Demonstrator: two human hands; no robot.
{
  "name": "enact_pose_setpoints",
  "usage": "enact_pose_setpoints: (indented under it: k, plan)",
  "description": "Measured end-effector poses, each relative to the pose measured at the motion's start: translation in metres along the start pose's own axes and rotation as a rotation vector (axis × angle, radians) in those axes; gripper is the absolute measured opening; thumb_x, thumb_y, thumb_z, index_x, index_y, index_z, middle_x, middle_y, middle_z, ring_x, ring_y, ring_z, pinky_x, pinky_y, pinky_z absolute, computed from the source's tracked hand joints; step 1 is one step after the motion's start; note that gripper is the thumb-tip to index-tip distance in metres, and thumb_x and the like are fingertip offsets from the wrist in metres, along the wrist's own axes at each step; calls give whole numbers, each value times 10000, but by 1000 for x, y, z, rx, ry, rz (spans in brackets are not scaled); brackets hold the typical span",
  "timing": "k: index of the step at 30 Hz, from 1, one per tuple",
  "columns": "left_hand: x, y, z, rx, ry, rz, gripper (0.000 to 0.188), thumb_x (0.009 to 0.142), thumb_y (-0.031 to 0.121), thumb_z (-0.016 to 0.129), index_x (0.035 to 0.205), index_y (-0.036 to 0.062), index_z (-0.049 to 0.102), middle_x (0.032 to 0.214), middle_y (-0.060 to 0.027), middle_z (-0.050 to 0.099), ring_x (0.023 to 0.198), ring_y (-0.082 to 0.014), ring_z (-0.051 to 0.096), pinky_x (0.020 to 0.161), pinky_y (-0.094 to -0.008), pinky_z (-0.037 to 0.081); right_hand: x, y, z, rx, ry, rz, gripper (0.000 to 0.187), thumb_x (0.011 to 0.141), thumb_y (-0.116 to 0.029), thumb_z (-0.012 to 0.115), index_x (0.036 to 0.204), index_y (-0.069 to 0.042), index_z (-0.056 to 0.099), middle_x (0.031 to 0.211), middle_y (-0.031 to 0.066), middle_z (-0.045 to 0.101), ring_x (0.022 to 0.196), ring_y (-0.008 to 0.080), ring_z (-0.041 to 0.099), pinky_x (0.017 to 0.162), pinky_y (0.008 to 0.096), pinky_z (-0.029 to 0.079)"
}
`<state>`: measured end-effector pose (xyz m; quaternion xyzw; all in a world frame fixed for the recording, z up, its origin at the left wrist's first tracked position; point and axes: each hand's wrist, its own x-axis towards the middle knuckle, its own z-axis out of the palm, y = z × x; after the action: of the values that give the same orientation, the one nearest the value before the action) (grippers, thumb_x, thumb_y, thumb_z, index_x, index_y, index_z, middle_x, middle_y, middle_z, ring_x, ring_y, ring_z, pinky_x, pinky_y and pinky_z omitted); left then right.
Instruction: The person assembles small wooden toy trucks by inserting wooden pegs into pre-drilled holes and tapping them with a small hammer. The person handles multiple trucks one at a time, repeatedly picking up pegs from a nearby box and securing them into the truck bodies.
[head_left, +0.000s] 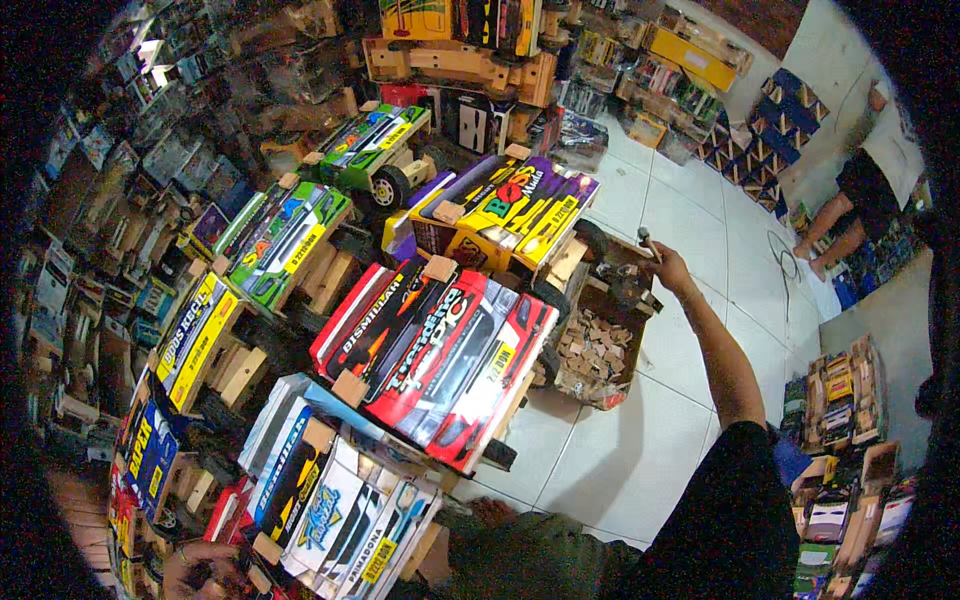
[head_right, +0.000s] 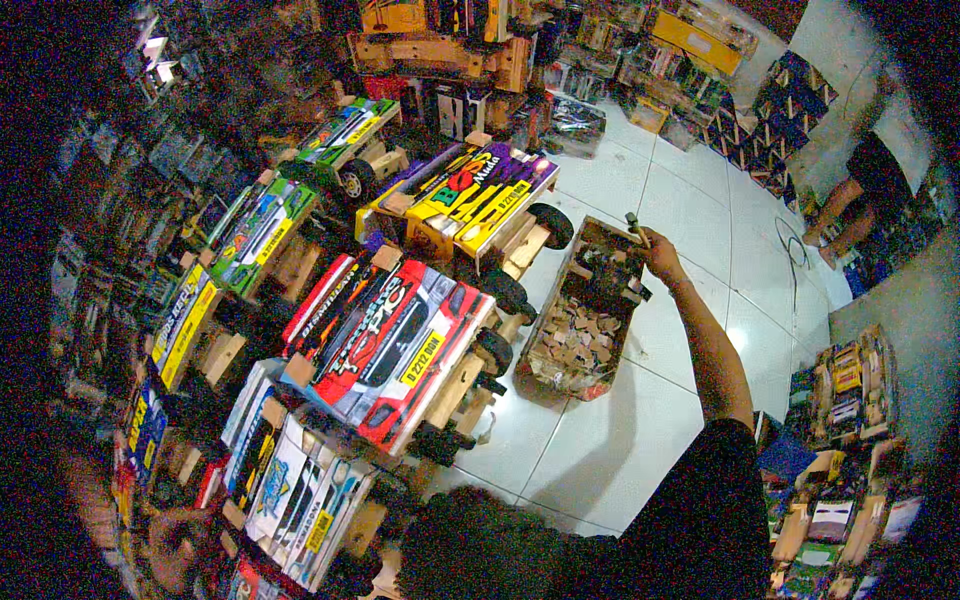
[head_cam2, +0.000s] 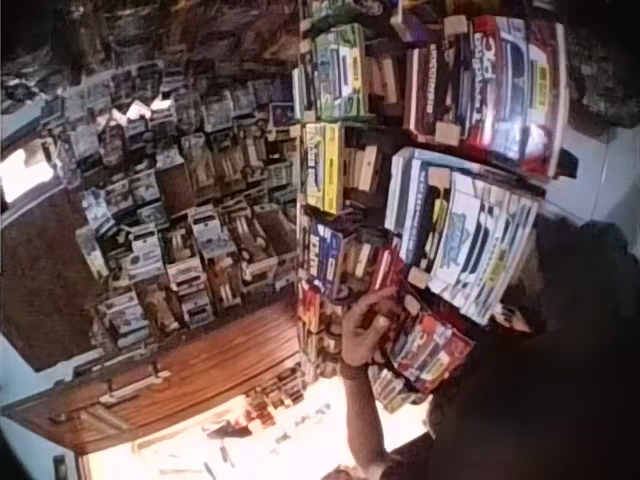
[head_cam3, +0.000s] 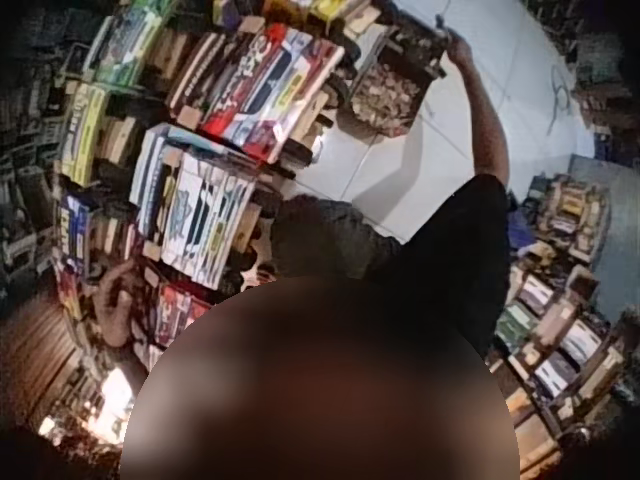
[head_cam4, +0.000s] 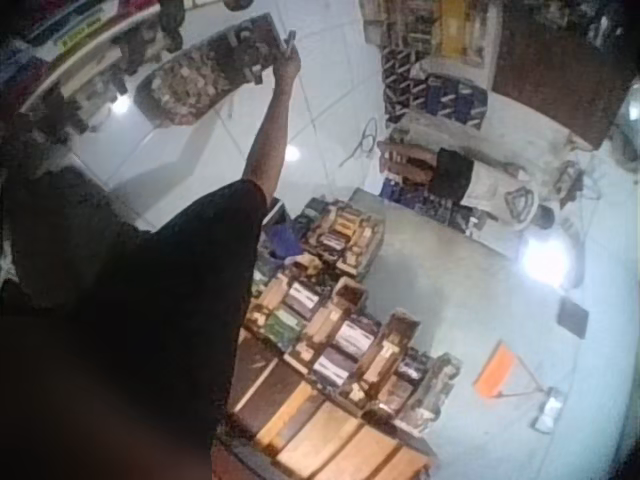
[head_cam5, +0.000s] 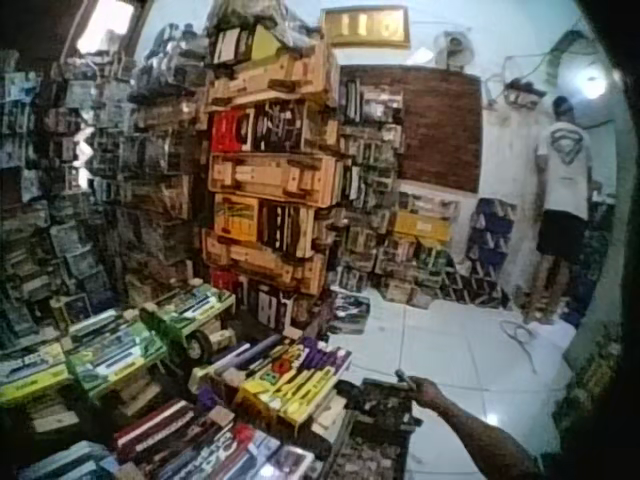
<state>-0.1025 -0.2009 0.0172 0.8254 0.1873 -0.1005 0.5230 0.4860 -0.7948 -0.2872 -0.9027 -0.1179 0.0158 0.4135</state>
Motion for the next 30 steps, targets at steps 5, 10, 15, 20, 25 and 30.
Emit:
enact_pose_setpoints:
  k: [5, 10, 15, 20, 25, 30]
  plan:
    - [-2, -15, 5, -41, 88, 177, 459, 911, 358, 651, 1160, -25, 615, 832, -63, 639, 703, -135, 572, 628, -273, 449, -7, -15, -1, 44, 51, 138, 202, 823, -167, 755, 970, -40, 700, 814, 41, 690, 645, 130, 593, 563, 287, 463]
    - [-6, -27, 4, 9, 94, 186, 512, 889, 428, 653, 1104, -36, 625, 758, -74, 641, 644, -144, 598, 573, -275, 476, -13, -17, 9, 122, 56, 239, 224, 841, -274, 752, 933, -72, 721, 787, 27, 688, 561, 101, 506, 478, 277, 369]
    - [-8, -17, 4, 16, 82, 189, 543, 888, 476, 643, 1100, -24, 635, 784, -78, 652, 649, -154, 600, 582, -289, 488, -23, -37, -5, 278, 108, 91, 257, 897, -290, 654, 952, -43, 698, 874, 21, 710, 802, 107, 636, 568, 269, 463]
    - [-4, 3, 5, 131, 224, 174, 453, 887, 415, 667, 1053, -6, 663, 893, -78, 669, 753, -164, 620, 676, -292, 504, -43, -157, -59, 269, 77, 176, 320, 891, -275, 646, 1176, -129, 649, 1118, -33, 662, 892, 92, 599, 554, 243, 387]
    - [1, 47, 10, 80, 276, 87, 253, 913, 208, 678, 1045, -7, 688, 881, -49, 697, 758, -108, 631, 699, -237, 494, -102, -337, -72, 747, -59, -70, 371, 932, -247, 646, 1259, -101, 551, 1056, -46, 665, 506, -29, 385, 387, 149, 236]
    - [17, 103, 48, -197, 54, 367, 436, 926, 69, 649, 1337, 22, 512, 1255, -122, 598, 1057, -183, 615, 894, -327, 528, -196, -487, -23, 1073, -335, -113, 365, 937, -235, 646, 1267, -125, 535, 1121, -28, 646, 592, -22, 515, 366, 154, 255]
